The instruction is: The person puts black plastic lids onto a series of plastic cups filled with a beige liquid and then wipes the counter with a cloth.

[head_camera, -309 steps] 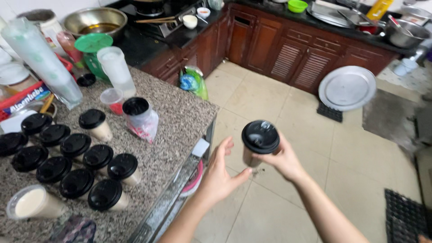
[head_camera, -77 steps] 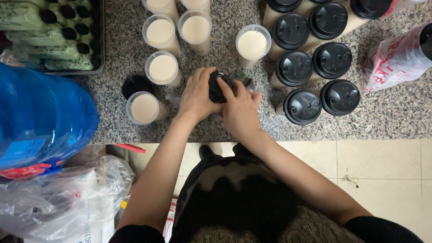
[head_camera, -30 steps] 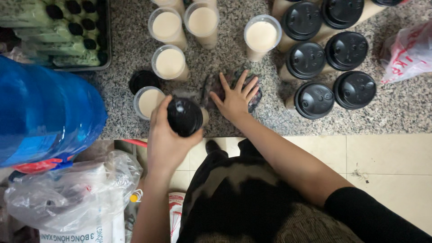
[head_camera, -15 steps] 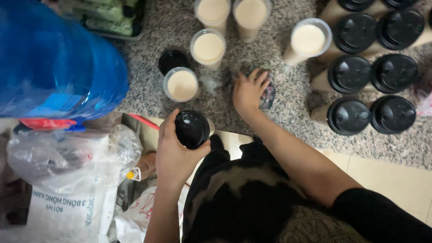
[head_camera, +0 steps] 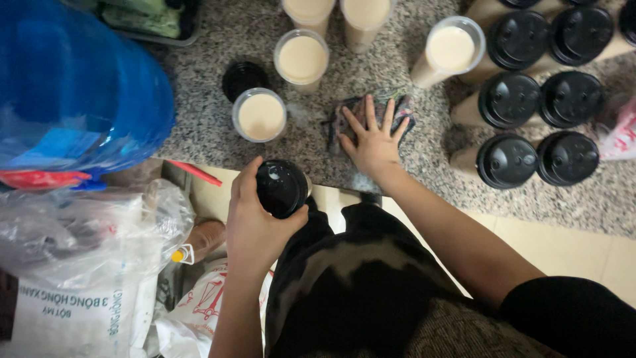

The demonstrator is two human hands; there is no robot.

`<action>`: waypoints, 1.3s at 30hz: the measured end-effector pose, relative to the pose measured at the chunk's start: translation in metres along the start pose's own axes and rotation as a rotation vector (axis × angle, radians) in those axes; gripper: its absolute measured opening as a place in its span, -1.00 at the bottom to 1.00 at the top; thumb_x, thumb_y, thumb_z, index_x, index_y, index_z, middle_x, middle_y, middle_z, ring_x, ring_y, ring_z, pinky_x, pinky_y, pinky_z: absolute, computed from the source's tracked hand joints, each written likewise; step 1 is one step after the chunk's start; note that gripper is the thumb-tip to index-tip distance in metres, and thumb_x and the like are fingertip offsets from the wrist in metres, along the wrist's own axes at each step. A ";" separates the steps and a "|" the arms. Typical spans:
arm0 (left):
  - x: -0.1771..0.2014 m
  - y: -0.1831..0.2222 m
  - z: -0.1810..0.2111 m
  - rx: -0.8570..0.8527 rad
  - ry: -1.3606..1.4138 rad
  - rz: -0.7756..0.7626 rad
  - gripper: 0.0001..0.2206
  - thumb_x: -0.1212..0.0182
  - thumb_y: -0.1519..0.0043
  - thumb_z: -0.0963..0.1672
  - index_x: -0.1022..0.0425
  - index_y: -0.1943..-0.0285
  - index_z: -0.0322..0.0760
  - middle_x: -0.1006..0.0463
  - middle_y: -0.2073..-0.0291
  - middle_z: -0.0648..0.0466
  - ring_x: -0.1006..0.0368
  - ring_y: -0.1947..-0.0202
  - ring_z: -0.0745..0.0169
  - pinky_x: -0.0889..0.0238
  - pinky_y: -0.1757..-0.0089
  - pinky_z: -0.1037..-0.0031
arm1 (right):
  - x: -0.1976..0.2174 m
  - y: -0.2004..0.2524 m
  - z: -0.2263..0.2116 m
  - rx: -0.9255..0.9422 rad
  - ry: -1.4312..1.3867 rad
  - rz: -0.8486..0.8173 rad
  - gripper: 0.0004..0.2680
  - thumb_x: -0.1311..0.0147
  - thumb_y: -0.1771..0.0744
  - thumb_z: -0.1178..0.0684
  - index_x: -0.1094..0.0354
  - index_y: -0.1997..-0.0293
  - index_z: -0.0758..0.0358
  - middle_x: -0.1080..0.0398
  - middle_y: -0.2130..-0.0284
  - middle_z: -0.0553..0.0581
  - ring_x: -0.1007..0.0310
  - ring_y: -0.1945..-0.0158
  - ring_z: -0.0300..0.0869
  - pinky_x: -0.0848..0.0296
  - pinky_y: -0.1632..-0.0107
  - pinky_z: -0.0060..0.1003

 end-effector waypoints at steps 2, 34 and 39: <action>-0.004 -0.004 0.002 -0.030 0.004 -0.022 -0.09 -0.59 0.21 -0.09 -0.22 -0.40 -0.29 -0.39 -0.22 -0.17 -0.37 -0.21 -0.17 -0.28 -0.13 0.17 | -0.003 0.008 0.016 -0.028 0.001 0.015 -0.48 0.18 -0.35 -0.42 0.14 -0.54 -0.40 0.44 -0.56 0.20 0.63 -0.52 0.46 0.56 -0.29 0.66; -0.006 -0.023 -0.010 -0.290 -0.080 -0.441 -0.09 -0.56 0.17 -0.05 -0.18 -0.44 -0.17 -0.32 -0.30 -0.08 -0.29 -0.29 -0.09 -0.23 -0.17 0.19 | -0.049 0.075 0.018 -0.318 -0.696 0.648 -0.80 0.09 -0.45 0.10 -0.38 -0.19 0.21 -0.36 -0.32 0.22 -0.36 -0.34 0.05 -0.34 -0.36 -0.10; -0.007 -0.023 -0.006 -0.311 -0.139 -0.452 -0.08 -0.55 0.17 -0.04 -0.16 -0.44 -0.16 -0.31 -0.30 -0.06 -0.29 -0.28 -0.10 -0.23 -0.14 0.18 | -0.042 0.076 0.027 -0.244 -1.763 0.588 -0.78 0.14 -0.48 0.07 -0.31 -0.25 0.31 -0.47 -0.01 0.13 -0.43 -0.07 -0.12 -0.38 -0.19 -0.26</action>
Point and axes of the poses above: each hand's wrist, its own y-axis away from the middle knuckle, its own x-axis out of the back of the hand, z = x × y, the point moved 6 cm from there along -y, towards the middle knuckle
